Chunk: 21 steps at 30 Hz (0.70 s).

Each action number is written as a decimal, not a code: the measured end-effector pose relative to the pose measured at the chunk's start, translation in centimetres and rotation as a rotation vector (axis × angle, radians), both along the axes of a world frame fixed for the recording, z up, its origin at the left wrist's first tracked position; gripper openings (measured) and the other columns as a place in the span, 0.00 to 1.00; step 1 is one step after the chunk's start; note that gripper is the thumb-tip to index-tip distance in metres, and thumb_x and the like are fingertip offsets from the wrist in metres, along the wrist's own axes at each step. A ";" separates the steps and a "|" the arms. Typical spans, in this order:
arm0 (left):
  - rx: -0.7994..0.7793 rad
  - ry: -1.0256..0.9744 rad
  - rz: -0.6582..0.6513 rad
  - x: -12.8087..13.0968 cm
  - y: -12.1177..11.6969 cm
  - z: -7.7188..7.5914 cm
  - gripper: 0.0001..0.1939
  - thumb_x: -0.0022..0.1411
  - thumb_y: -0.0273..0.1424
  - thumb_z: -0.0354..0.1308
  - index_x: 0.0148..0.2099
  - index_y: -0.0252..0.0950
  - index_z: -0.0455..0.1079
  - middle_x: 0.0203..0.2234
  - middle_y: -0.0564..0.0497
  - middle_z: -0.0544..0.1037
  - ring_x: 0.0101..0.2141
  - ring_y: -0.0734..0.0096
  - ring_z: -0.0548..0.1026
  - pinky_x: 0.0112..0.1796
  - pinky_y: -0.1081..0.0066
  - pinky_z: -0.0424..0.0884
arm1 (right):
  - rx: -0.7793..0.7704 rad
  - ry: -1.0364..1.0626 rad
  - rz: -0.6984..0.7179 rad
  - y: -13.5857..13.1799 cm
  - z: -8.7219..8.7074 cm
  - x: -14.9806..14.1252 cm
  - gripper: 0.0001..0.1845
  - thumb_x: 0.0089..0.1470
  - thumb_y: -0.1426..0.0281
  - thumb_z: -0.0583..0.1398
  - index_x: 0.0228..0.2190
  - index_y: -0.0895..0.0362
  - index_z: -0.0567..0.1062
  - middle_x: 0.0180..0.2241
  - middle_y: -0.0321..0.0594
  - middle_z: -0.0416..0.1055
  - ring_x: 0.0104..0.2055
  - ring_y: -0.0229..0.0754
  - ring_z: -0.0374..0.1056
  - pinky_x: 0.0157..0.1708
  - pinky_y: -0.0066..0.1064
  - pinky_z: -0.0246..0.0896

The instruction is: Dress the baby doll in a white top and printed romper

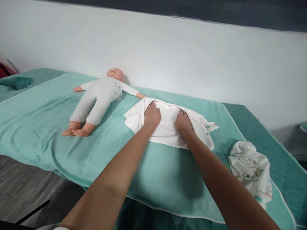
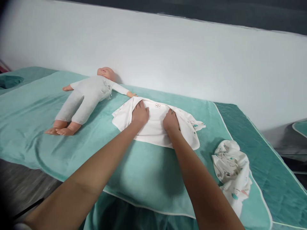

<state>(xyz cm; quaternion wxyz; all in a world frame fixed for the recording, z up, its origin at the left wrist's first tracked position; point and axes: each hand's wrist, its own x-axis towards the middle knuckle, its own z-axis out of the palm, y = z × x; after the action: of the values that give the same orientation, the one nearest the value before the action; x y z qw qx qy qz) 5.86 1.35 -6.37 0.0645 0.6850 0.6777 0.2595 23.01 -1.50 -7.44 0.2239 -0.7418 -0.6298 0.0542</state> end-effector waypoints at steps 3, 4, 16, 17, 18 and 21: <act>0.009 0.011 0.004 0.0 -0.2 0.0 0.32 0.71 0.35 0.44 0.70 0.20 0.51 0.64 0.26 0.64 0.64 0.43 0.65 0.63 0.54 0.61 | -0.006 -0.004 -0.011 -0.2 0.1 -0.5 0.36 0.57 0.76 0.49 0.66 0.69 0.58 0.66 0.64 0.57 0.70 0.62 0.53 0.67 0.53 0.48; 0.022 0.008 0.005 0.0 -0.3 0.0 0.32 0.71 0.35 0.44 0.70 0.20 0.52 0.64 0.26 0.64 0.63 0.43 0.65 0.63 0.54 0.61 | -0.002 -0.004 -0.019 -0.3 0.2 -0.6 0.35 0.58 0.76 0.48 0.66 0.70 0.57 0.66 0.64 0.58 0.70 0.61 0.52 0.68 0.52 0.47; 0.184 -0.028 -0.012 -0.4 -0.9 0.2 0.29 0.73 0.35 0.41 0.70 0.26 0.54 0.64 0.31 0.66 0.65 0.47 0.64 0.65 0.54 0.59 | 0.006 0.083 -0.067 -1.1 0.8 -1.7 0.41 0.67 0.55 0.43 0.71 0.66 0.41 0.73 0.61 0.38 0.73 0.58 0.43 0.69 0.51 0.45; 0.175 -0.032 -0.013 -0.4 -0.8 0.1 0.29 0.73 0.36 0.40 0.70 0.27 0.54 0.64 0.32 0.66 0.65 0.48 0.64 0.65 0.54 0.59 | 0.000 0.084 -0.067 -1.1 0.8 -1.7 0.42 0.67 0.55 0.43 0.71 0.67 0.41 0.73 0.61 0.38 0.73 0.58 0.43 0.69 0.51 0.44; 0.163 -0.035 -0.015 -0.4 -0.8 0.1 0.29 0.73 0.36 0.40 0.70 0.29 0.54 0.64 0.33 0.66 0.65 0.48 0.64 0.65 0.53 0.59 | -0.006 0.085 -0.067 -1.1 0.8 -1.7 0.42 0.67 0.55 0.43 0.71 0.67 0.41 0.73 0.61 0.38 0.73 0.59 0.43 0.69 0.51 0.43; 0.119 -0.033 -0.003 -0.3 -0.6 -0.1 0.29 0.74 0.38 0.39 0.71 0.31 0.54 0.65 0.33 0.65 0.66 0.49 0.62 0.65 0.53 0.58 | -0.025 0.084 -0.069 -1.0 0.7 -1.6 0.42 0.67 0.54 0.43 0.71 0.66 0.41 0.73 0.60 0.38 0.74 0.61 0.41 0.69 0.54 0.41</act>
<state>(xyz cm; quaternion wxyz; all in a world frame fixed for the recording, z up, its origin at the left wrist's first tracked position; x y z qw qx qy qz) 5.51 0.77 -6.44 0.0350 0.6844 0.6588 0.3106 21.43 -2.50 -6.69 0.2426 -0.7630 -0.5930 0.0855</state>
